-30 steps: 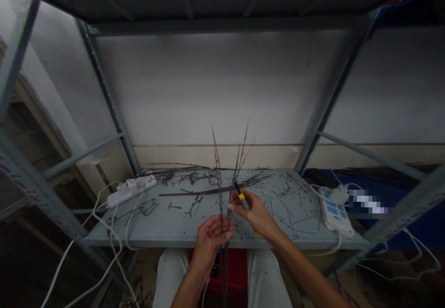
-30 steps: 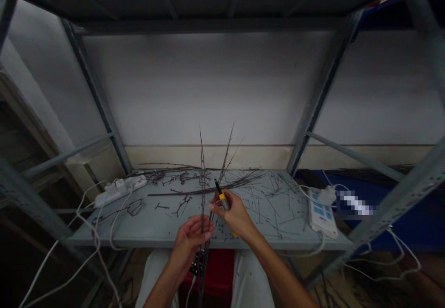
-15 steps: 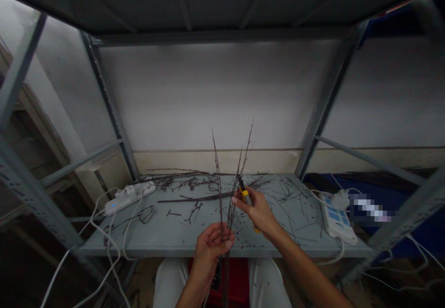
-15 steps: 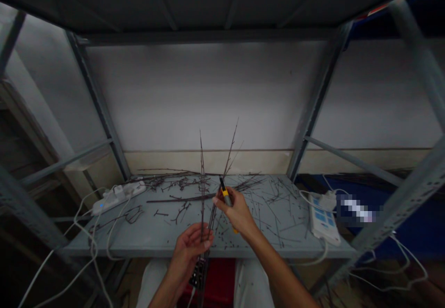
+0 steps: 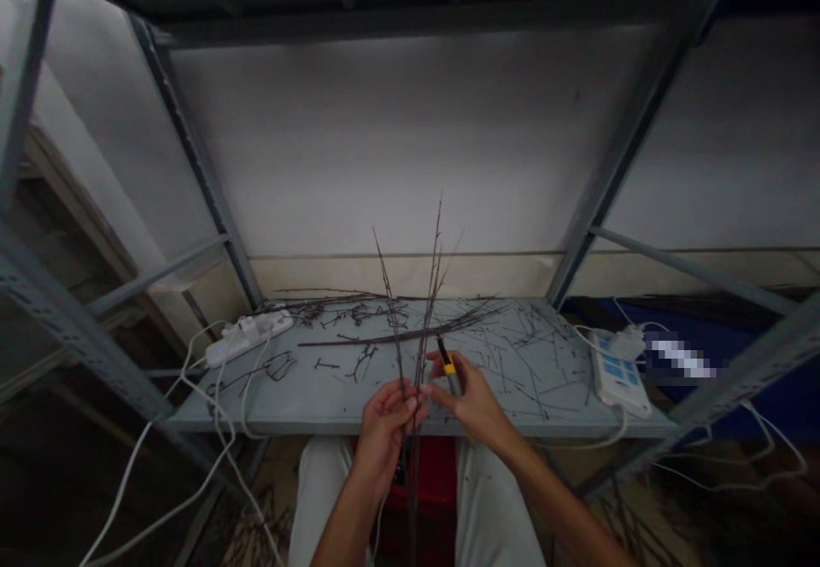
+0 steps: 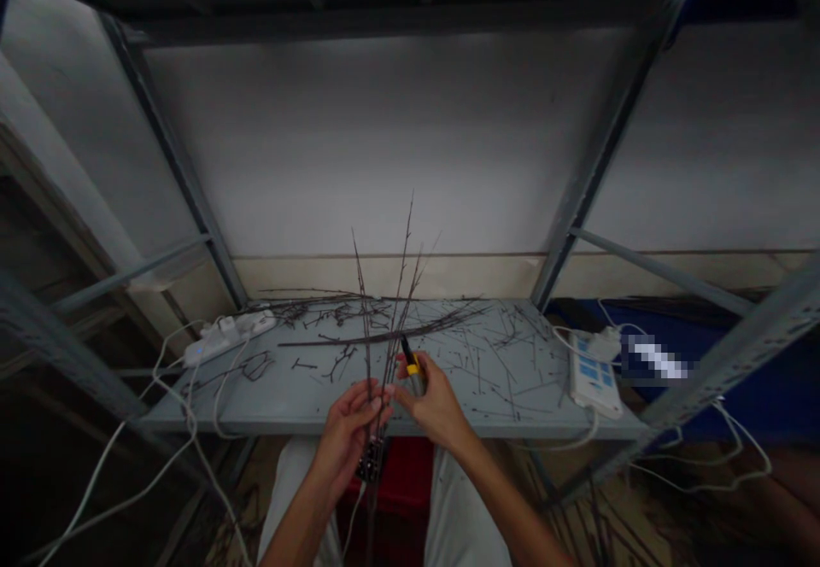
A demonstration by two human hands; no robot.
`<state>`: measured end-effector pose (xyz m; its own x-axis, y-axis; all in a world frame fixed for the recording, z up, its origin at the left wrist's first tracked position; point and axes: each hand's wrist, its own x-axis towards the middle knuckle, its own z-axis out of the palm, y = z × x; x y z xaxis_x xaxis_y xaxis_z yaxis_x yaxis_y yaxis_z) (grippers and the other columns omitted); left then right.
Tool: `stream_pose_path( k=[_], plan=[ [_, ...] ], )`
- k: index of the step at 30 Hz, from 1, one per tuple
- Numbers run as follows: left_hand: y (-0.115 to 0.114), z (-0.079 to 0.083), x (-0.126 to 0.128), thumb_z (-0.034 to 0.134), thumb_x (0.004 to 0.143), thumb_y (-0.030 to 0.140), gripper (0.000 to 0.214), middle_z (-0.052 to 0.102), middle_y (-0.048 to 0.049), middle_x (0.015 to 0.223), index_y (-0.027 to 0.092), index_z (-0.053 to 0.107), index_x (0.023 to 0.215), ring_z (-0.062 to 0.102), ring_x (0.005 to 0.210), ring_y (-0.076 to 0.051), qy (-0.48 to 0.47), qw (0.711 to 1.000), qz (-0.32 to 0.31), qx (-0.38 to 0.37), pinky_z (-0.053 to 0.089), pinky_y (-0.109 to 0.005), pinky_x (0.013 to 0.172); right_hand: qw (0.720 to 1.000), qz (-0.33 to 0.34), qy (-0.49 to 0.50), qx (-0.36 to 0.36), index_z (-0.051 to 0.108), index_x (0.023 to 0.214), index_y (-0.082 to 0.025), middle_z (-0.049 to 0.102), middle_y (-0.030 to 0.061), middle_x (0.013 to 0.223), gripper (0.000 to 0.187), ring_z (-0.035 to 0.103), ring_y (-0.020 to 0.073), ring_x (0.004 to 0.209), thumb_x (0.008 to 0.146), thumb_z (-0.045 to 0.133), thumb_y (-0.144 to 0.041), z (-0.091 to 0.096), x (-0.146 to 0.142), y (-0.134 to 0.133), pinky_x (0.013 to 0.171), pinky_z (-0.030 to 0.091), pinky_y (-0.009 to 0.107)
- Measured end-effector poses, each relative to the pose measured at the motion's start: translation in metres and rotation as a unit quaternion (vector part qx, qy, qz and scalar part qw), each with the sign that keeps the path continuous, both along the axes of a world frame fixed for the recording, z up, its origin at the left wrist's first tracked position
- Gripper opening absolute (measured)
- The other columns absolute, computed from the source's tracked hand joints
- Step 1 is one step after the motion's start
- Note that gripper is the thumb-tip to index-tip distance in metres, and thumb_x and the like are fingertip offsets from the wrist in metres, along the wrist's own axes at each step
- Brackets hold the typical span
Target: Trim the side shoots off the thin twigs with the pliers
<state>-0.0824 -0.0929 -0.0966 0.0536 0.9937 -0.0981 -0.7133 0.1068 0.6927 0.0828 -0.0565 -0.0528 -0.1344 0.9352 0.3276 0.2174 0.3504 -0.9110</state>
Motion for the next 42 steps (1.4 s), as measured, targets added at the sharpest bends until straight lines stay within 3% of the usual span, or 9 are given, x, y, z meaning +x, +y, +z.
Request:
stream_pose_path(
  k=[4,7,13,17,22,30,38,42],
  plan=[
    [0.000,0.000,-0.002,0.090,0.067,0.017,0.039,0.075,-0.0102,0.106,0.015,0.074,0.102,0.072,0.101,-0.025,0.016,1.000,0.003,0.000,0.058,-0.035,0.089,1.000,0.019,-0.006,-0.018,0.059,0.108,-0.022,0.065,0.0028,0.098,0.040,0.064,0.0229,0.092,0.074,0.078,-0.032,-0.017,-0.006,-0.017,0.086,0.049,0.035],
    [0.000,0.001,-0.003,0.090,0.067,0.019,0.040,0.074,-0.0110,0.107,0.015,0.073,0.103,0.072,0.102,-0.026,0.027,1.000,0.002,0.004,0.058,-0.034,0.088,1.000,0.010,-0.008,-0.024,0.059,0.108,-0.022,0.065,0.0035,0.100,0.041,0.063,0.0230,0.093,0.073,0.079,-0.030,-0.016,-0.007,-0.018,0.084,0.049,0.035],
    [-0.002,0.001,0.000,0.091,0.066,0.021,0.042,0.074,-0.0099,0.105,0.015,0.074,0.103,0.072,0.098,-0.025,0.018,1.000,-0.007,0.006,0.057,-0.041,0.095,1.000,-0.017,-0.009,0.012,0.061,0.103,-0.022,0.068,0.0044,0.099,0.027,0.064,0.0228,0.093,0.080,0.072,-0.033,0.002,0.000,-0.001,0.088,0.047,0.037],
    [-0.003,0.000,0.001,0.091,0.067,0.020,0.041,0.074,-0.0072,0.103,0.017,0.074,0.103,0.072,0.097,-0.023,0.013,1.000,-0.008,-0.004,0.057,-0.040,0.093,0.999,-0.029,-0.014,0.027,0.062,0.102,-0.022,0.069,0.0047,0.098,0.029,0.065,0.0234,0.093,0.078,0.074,-0.033,0.013,0.004,0.009,0.088,0.048,0.038],
    [-0.003,0.003,0.002,0.094,0.062,0.021,0.044,0.074,-0.0077,0.100,0.017,0.075,0.102,0.072,0.094,-0.022,0.020,1.000,-0.002,-0.017,0.058,-0.038,0.090,0.998,-0.043,0.046,0.019,0.061,0.095,-0.022,0.071,0.0083,0.105,0.029,0.066,0.0241,0.092,0.078,0.074,-0.042,0.030,0.005,0.018,0.085,0.051,0.038],
    [-0.003,0.002,0.004,0.094,0.060,0.022,0.045,0.073,-0.0083,0.100,0.017,0.076,0.101,0.071,0.093,-0.023,0.024,1.000,-0.007,-0.017,0.059,-0.038,0.088,0.996,-0.062,0.048,0.037,0.059,0.085,-0.024,0.068,0.0029,0.085,0.026,0.063,0.0216,0.081,0.077,0.074,-0.043,0.053,0.003,0.032,0.078,0.051,0.035],
    [-0.002,-0.002,0.003,0.091,0.066,0.023,0.041,0.070,-0.0087,0.101,0.018,0.076,0.104,0.069,0.093,-0.021,0.027,1.000,-0.014,-0.003,0.059,-0.036,0.085,0.995,-0.073,0.027,0.069,0.059,0.085,-0.024,0.065,0.0016,0.084,0.015,0.061,0.0212,0.081,0.080,0.069,-0.034,0.066,0.002,0.040,0.078,0.047,0.034],
    [0.003,0.006,0.004,0.086,0.075,0.029,0.028,0.069,-0.0076,0.096,0.017,0.076,0.098,0.067,0.091,-0.020,0.037,0.999,-0.025,0.028,0.059,-0.039,0.088,0.995,-0.067,0.028,0.062,0.059,0.084,-0.024,0.064,0.0012,0.082,0.015,0.060,0.0211,0.080,0.080,0.069,-0.034,0.068,0.000,0.039,0.077,0.047,0.033]
  ],
)
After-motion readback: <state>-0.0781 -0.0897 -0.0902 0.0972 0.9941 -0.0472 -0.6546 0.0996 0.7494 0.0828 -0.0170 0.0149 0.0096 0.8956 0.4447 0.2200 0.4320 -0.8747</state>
